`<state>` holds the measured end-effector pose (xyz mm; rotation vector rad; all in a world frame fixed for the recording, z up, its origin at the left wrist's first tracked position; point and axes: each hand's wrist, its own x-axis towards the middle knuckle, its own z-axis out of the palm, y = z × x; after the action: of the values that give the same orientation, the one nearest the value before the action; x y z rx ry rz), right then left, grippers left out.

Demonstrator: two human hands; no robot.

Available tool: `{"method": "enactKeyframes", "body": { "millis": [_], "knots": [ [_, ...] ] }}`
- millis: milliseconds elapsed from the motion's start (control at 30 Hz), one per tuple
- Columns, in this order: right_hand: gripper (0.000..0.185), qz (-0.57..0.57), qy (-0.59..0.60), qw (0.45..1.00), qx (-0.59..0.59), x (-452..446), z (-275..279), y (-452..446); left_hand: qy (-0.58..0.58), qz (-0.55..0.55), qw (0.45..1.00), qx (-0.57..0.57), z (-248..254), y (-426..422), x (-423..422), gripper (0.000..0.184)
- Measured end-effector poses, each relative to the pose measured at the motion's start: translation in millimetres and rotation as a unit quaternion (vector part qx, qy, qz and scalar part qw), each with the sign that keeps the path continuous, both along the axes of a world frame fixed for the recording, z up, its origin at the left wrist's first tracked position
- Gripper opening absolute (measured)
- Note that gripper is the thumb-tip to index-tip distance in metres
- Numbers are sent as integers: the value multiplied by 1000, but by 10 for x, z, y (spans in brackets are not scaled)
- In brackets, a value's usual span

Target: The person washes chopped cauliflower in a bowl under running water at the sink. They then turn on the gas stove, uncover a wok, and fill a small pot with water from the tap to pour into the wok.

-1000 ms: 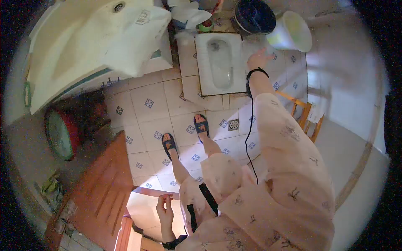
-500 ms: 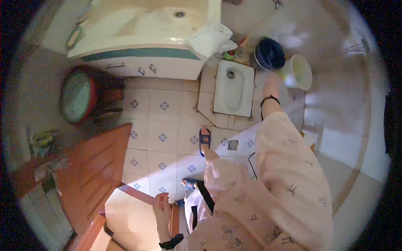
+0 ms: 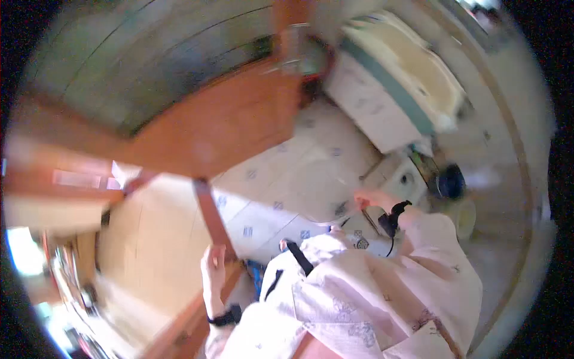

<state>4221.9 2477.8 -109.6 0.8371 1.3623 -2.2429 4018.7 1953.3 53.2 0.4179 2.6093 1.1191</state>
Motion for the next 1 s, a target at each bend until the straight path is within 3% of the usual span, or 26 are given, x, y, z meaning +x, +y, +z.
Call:
{"method": "enactKeyframes", "body": {
  "millis": [100, 200, 267, 367, 433, 467, 600, 767, 933, 1000],
  "knots": [
    [13, 246, -68, 966, -33, -1677, -197, -974, 22, 128, 992, -9, 104, -749, -194, 11],
    [21, 338, -13, 940, 51, -3057, 905, -2329, 51, 270, 960, 52, 337, -1185, -459, 12],
    [28, 398, 19, 915, 62, -3542, 1200, -3072, 79, 319, 943, 57, 271, -1605, -443, 13],
    [15, 457, 74, 885, 56, -4329, 1383, -3977, 84, 396, 913, 51, 169, -1981, -615, 14],
    [51, 483, 72, 871, 51, -4820, 1734, -4595, 105, 406, 908, 2, 234, -2265, -771, 14],
    [49, 539, 84, 837, 48, -5056, 1742, -4846, 94, 443, 891, 30, 181, -2360, -771, 13],
    [48, 574, 76, 815, -2, -5691, 1570, -5882, 118, 531, 839, 5, 354, -2662, -650, 13],
    [42, 561, 73, 825, -13, -6415, 1736, -7156, 84, 660, 746, 23, 695, -3275, -946, 13],
    [17, 533, 47, 842, -64, -7243, 1325, -7995, 84, 658, 748, 23, 431, -4150, -1439, 14],
    [17, 494, 42, 866, -57, -7594, 1337, -8184, 67, 634, 770, 25, 307, -4620, -1714, 14]
  ]
}}
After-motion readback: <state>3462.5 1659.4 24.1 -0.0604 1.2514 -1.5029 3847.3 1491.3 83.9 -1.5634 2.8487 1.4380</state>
